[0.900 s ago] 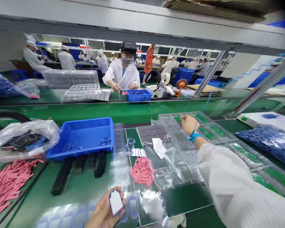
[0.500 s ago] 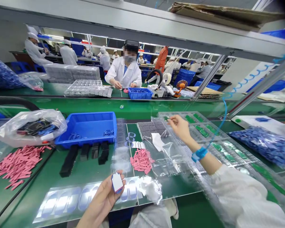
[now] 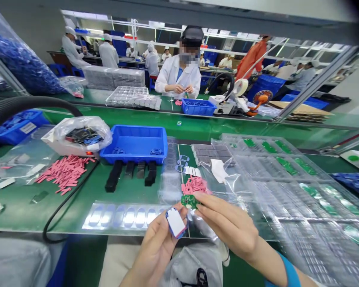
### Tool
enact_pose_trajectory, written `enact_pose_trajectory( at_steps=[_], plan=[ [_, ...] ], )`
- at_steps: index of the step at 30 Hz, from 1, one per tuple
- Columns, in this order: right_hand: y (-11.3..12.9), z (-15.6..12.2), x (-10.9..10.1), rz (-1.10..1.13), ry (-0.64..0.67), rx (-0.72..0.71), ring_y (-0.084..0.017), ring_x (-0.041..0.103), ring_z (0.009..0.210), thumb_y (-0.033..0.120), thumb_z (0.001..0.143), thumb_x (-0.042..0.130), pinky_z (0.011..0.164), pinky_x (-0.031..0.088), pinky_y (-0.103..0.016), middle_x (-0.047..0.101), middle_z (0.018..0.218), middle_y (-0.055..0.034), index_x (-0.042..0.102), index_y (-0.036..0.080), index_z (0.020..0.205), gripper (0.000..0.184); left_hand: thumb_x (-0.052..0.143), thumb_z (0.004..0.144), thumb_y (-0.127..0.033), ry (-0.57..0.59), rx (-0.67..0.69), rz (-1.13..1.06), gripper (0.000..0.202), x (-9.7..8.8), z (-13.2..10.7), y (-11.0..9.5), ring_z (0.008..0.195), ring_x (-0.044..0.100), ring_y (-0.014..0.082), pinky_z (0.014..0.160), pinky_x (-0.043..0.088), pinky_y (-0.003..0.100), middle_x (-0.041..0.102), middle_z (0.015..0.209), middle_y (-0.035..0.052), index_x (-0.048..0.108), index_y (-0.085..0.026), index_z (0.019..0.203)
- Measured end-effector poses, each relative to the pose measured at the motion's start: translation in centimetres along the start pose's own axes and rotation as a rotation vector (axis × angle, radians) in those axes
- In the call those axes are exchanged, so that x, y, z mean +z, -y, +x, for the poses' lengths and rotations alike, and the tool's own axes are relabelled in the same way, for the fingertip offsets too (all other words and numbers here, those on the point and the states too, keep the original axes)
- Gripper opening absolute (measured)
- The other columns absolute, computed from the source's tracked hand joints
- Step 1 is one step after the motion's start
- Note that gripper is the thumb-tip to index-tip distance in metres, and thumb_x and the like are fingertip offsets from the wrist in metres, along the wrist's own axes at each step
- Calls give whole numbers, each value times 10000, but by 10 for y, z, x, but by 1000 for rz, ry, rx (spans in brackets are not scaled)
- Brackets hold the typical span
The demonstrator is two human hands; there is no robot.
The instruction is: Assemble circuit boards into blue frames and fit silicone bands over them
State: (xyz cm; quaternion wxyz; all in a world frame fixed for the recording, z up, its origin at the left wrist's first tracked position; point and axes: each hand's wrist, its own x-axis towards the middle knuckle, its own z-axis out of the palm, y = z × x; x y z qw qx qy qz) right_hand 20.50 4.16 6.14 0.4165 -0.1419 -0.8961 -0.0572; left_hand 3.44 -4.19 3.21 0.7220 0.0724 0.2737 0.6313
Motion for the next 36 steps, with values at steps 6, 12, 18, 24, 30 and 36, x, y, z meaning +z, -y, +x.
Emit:
enact_pose_trajectory(
  at_steps=[6, 12, 18, 24, 30, 36],
  plan=[
    [11, 1, 6, 51, -58, 50, -198, 672, 939, -10, 757, 642, 800, 606, -323, 714, 925, -171, 630, 71, 972, 230, 715, 733, -375, -68, 13, 49, 271, 1, -4, 2, 914, 668, 156, 862, 479, 232, 755, 925, 54, 742, -207, 945],
    [21, 6, 7, 10, 43, 221, -179, 671, 921, 26, 814, 594, 791, 599, -308, 700, 993, -112, 578, 136, 1164, 367, 745, 697, -381, -83, 18, 105, 290, 0, -7, 3, 799, 658, 123, 756, 477, 186, 752, 876, 42, 748, -216, 936],
    [22, 5, 5, -116, 154, 239, -192, 676, 903, 101, 843, 591, 797, 589, -302, 700, 1009, -104, 546, 147, 1231, 393, 776, 639, -423, -82, 1, 122, 357, 1, -11, 1, 865, 648, 150, 786, 475, 202, 751, 903, 50, 753, -221, 933],
    [25, 14, -4, 128, 99, 521, -208, 709, 845, 288, 858, 595, 712, 619, -292, 732, 960, -49, 630, 233, 1080, 231, 778, 636, -409, -91, 54, 114, 339, -1, -10, 1, 610, 590, 69, 552, 463, 140, 741, 886, 31, 756, -221, 918],
    [39, 25, -11, 375, 170, 625, -175, 725, 781, 366, 832, 625, 703, 616, -215, 739, 973, -4, 635, 270, 1099, 284, 763, 684, -303, 2, 266, 283, 261, -6, -10, 3, 746, 677, 127, 623, 524, 148, 762, 914, 22, 745, -271, 943],
    [42, 30, -6, 343, 160, 527, -176, 715, 850, 334, 849, 612, 766, 604, -227, 736, 976, -18, 639, 253, 1099, 264, 749, 705, -206, -48, 383, 421, 233, -4, -14, -2, 836, 709, 165, 764, 543, 188, 775, 922, 31, 749, -276, 927]
  ],
)
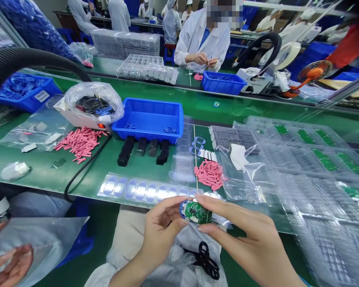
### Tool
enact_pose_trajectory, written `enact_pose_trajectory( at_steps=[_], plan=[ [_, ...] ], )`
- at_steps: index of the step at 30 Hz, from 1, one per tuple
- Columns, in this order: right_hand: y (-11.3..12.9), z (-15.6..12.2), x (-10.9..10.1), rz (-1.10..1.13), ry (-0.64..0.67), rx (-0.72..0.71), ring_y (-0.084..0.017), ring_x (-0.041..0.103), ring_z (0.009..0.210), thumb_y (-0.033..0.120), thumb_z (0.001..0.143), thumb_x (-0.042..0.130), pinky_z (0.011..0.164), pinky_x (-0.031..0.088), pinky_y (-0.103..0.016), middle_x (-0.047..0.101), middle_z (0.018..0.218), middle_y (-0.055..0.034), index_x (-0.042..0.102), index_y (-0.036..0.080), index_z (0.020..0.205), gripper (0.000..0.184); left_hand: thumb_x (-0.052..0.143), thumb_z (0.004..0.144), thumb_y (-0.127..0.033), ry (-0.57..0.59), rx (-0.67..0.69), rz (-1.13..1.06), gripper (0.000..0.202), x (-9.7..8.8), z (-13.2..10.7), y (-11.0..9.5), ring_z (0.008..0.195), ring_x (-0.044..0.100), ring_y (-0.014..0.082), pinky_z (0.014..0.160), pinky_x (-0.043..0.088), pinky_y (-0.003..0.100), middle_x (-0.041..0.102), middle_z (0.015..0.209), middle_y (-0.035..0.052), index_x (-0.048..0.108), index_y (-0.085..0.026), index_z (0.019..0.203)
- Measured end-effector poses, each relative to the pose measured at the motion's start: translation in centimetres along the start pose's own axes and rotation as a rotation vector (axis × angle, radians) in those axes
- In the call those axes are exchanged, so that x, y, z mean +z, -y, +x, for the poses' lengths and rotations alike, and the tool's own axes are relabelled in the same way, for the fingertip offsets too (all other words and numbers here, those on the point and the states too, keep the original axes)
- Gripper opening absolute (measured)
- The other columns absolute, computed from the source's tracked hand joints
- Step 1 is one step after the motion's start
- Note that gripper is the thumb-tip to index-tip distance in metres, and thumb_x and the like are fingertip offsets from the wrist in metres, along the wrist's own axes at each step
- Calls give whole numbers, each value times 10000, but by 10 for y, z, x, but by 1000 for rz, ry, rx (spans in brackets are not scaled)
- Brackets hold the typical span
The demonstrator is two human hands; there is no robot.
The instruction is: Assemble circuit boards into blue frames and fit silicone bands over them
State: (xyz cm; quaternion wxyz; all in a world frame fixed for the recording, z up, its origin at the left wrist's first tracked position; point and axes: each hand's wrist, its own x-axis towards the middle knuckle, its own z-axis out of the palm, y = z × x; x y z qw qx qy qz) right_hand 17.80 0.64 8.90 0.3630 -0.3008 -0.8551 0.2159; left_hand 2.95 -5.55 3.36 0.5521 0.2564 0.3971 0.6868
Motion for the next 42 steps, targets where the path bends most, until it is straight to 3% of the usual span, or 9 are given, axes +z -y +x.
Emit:
enact_pose_trajectory(
  at_steps=[10, 17, 21, 24, 28, 30, 32, 36, 42],
  plan=[
    [-2, -7, 3, -50, 10, -59, -204, 711, 873, 228, 811, 662, 788, 621, -296, 728, 1011, -12, 607, 272, 1173, 368, 773, 657, -162, -66, 82, 216, 259, -3, -3, -1, 802, 715, 219, 725, 582, 275, 774, 903, 40, 768, -295, 880],
    [-5, -8, 1, -120, 62, -154, -202, 695, 932, 156, 827, 629, 832, 605, -308, 720, 1039, -17, 532, 257, 1266, 461, 798, 613, -165, -83, 208, 374, 273, -5, 1, -3, 643, 666, 170, 572, 546, 232, 748, 751, 38, 768, -299, 849],
    [-9, -11, 3, -197, 46, -188, -197, 680, 975, 115, 812, 637, 875, 584, -304, 713, 1060, -49, 573, 203, 1216, 419, 807, 575, -121, -112, 41, 281, 295, -3, 3, -2, 603, 695, 171, 572, 573, 228, 775, 712, 26, 771, -287, 816],
    [-12, -18, 6, -268, 49, -217, -227, 644, 1052, 52, 795, 612, 897, 574, -343, 674, 1143, -77, 576, 174, 1218, 442, 840, 531, -143, -75, -150, 87, 351, -3, 4, -2, 719, 734, 217, 678, 600, 270, 781, 798, 47, 767, -264, 852],
    [-15, -26, 10, -264, 82, -266, -257, 599, 1121, 39, 793, 596, 934, 551, -376, 654, 1176, -94, 558, 149, 1246, 467, 829, 581, -253, -121, -189, 65, 219, -3, 2, 1, 672, 732, 187, 638, 590, 226, 779, 771, 51, 777, -244, 793],
    [-15, -26, 13, -172, 78, -202, -255, 609, 1108, 110, 801, 638, 925, 554, -363, 658, 1173, -98, 550, 162, 1248, 459, 805, 614, -314, -157, -166, 111, 166, -4, 1, 2, 634, 725, 180, 606, 588, 225, 779, 748, 47, 778, -247, 763],
    [-15, -24, 16, -13, 36, -8, -234, 667, 1006, 230, 808, 661, 816, 600, -306, 685, 1120, -96, 557, 186, 1223, 430, 782, 645, -337, -148, -133, 170, 167, -4, -1, 3, 692, 732, 210, 660, 597, 272, 779, 787, 52, 777, -249, 786],
    [-14, -17, 22, 347, 30, 345, -146, 706, 639, 289, 837, 616, 543, 596, -183, 739, 809, -24, 661, 228, 944, 131, 739, 701, -310, -102, -56, 312, 146, -5, -3, 2, 831, 727, 264, 796, 578, 355, 769, 884, 54, 772, -268, 838],
    [-11, -13, 23, 590, 64, 398, -148, 713, 633, 254, 797, 660, 570, 594, -181, 749, 762, -26, 708, 217, 876, 99, 703, 732, -165, -49, 152, 470, 231, -7, -8, -2, 882, 718, 256, 830, 560, 333, 757, 926, 22, 753, -329, 887]
  ],
)
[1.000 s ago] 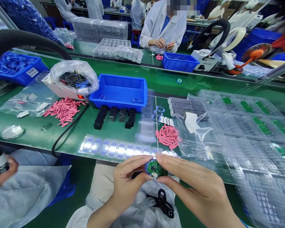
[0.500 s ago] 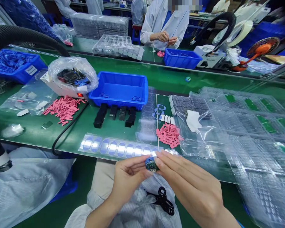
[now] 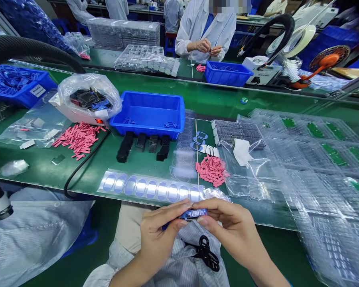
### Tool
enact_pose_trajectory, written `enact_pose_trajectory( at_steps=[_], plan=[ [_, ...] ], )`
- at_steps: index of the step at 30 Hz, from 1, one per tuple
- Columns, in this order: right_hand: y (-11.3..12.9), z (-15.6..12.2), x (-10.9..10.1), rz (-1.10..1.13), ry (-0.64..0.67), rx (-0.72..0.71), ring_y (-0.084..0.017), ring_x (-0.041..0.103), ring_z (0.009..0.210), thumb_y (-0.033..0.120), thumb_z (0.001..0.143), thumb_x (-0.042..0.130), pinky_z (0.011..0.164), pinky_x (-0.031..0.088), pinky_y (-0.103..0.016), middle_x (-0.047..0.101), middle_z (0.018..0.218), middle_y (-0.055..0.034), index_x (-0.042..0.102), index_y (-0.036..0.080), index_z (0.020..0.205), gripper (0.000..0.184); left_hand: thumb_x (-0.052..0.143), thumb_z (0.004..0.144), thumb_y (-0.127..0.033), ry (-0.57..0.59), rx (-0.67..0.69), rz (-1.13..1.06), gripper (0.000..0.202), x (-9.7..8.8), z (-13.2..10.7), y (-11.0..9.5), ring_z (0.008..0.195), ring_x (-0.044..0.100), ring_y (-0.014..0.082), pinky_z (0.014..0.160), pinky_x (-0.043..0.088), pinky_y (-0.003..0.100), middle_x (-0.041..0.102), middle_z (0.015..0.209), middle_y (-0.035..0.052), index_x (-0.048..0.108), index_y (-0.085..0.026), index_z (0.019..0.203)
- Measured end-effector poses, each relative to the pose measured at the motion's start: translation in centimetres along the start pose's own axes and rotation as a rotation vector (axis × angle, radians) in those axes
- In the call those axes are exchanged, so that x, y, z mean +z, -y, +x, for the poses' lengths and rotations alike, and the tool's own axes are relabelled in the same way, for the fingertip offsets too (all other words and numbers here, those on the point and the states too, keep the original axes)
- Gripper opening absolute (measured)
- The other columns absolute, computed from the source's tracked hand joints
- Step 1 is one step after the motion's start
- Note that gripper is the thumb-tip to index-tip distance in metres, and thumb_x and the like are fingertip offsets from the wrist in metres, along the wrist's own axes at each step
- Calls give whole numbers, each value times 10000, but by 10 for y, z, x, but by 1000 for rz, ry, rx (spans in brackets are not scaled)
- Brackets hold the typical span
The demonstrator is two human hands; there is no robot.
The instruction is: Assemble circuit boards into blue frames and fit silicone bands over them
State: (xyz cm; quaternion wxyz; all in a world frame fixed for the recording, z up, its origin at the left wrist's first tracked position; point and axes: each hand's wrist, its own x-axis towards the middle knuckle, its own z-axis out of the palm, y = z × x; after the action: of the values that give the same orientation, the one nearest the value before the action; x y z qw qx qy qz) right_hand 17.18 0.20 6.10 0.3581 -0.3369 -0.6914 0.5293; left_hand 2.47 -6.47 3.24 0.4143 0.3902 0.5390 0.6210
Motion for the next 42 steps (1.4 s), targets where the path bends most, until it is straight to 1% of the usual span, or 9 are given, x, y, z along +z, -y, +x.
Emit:
enact_pose_trajectory(
  at_steps=[6, 12, 17, 20, 23, 29, 33, 38, 42],
  plan=[
    [0, -5, 2, -134, -119, -122, -143, 697, 581, 284, 814, 650, 523, 576, -174, 740, 694, -26, 713, 214, 827, 95, 680, 751, -128, 78, 68, -2, 287, -1, -1, -2, 864, 723, 238, 804, 567, 313, 757, 925, 6, 740, -350, 922],
    [1, -2, -5, -109, -12, -138, -128, 701, 611, 290, 831, 633, 552, 575, -161, 751, 789, -18, 708, 254, 947, 144, 688, 763, -200, 27, -1, -50, 231, 3, 2, -5, 802, 733, 188, 766, 576, 230, 762, 896, -29, 739, -370, 911],
    [0, -4, -3, -21, -49, 10, -147, 707, 632, 274, 815, 648, 568, 579, -178, 742, 731, -24, 709, 226, 850, 85, 666, 790, -270, 45, 191, -13, 201, 2, 6, 0, 764, 735, 156, 723, 581, 191, 775, 884, -23, 731, -339, 967],
    [-6, -5, -2, 194, -1, 199, -133, 672, 530, 347, 855, 592, 528, 582, -207, 698, 615, -2, 642, 212, 946, 170, 737, 706, -332, 102, 343, 106, 459, -1, 12, 4, 806, 729, 164, 764, 573, 200, 771, 954, 12, 641, -312, 1154],
    [-10, -4, -7, 184, 10, 158, -124, 666, 556, 354, 863, 583, 535, 577, -208, 698, 658, 10, 621, 248, 992, 171, 778, 663, -256, 139, 507, 215, 552, -5, 18, 4, 752, 731, 160, 733, 580, 194, 777, 924, 26, 616, -290, 1190],
    [-11, 6, -25, -200, 120, -207, -144, 671, 856, 231, 772, 705, 741, 570, -228, 706, 994, -4, 582, 344, 1194, 454, 797, 634, -189, 68, 316, 203, 421, -8, 20, 4, 673, 731, 132, 654, 577, 143, 783, 831, -50, 709, -346, 1015],
    [-7, 17, -29, -210, 131, -301, -148, 649, 954, 174, 807, 661, 809, 553, -264, 694, 1034, -34, 586, 285, 1192, 408, 788, 639, -165, 76, 215, 156, 434, -8, 25, 7, 622, 729, 130, 630, 580, 148, 780, 794, -80, 705, -385, 1003],
    [-3, 48, -40, -281, 197, -273, -130, 657, 895, 242, 773, 699, 801, 544, -244, 719, 961, -32, 666, 207, 1047, 278, 730, 718, -317, 121, 192, 254, 420, -10, 36, 19, 640, 732, 163, 651, 588, 198, 786, 821, -3, 658, -292, 1131],
    [-22, 97, -68, -486, 45, -99, -139, 658, 913, 297, 739, 725, 801, 544, -257, 715, 1003, -21, 689, 212, 967, 246, 598, 813, -439, 88, 289, 461, 548, -15, 41, 50, 433, 620, 91, 501, 534, 150, 744, 645, -45, 473, -279, 1323]
  ],
)
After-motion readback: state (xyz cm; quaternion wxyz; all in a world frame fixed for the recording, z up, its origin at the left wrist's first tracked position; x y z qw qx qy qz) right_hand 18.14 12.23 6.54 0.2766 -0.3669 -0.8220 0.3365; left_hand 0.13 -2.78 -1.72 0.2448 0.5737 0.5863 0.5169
